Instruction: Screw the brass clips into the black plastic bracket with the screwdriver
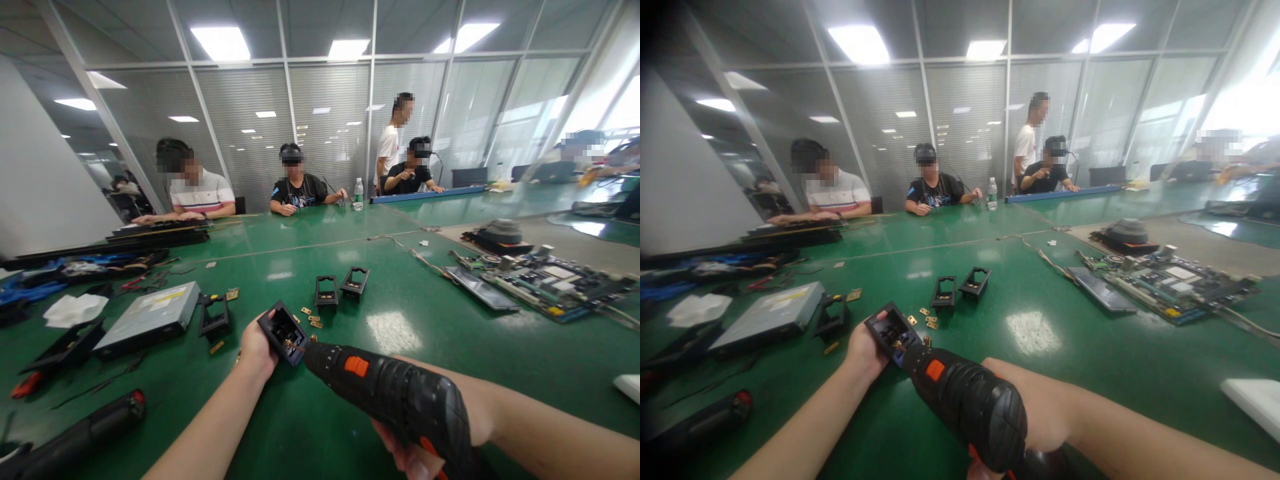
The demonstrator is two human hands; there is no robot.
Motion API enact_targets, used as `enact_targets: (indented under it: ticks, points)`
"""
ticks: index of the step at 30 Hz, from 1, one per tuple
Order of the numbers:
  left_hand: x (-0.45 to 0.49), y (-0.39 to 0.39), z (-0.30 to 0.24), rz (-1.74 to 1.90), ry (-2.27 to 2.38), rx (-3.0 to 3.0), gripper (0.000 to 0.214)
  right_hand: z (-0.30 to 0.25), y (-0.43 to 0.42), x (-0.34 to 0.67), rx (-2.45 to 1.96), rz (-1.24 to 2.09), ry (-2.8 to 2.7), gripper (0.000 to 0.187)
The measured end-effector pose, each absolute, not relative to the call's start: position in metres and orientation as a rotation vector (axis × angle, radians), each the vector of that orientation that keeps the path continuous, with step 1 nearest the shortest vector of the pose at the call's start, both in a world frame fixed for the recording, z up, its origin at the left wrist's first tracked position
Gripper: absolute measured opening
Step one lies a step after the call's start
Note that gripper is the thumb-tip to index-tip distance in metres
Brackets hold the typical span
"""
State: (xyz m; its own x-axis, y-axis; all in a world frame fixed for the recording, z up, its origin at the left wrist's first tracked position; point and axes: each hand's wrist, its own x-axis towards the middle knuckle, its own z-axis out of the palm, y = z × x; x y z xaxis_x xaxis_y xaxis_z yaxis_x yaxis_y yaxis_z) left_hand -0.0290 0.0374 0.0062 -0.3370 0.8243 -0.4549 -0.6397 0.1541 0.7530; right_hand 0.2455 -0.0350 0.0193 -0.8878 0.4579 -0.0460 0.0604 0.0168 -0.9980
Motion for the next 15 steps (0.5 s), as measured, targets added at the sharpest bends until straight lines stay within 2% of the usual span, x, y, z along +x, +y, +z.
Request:
enact_targets:
  ticks: [15]
  points:
    - [-0.026, 0.037, 0.006, 1.547, 1.165, 0.214, 0.007, 0.029, -0.037, 0.245, -0.536, 1.943, -2.021, 0.043]
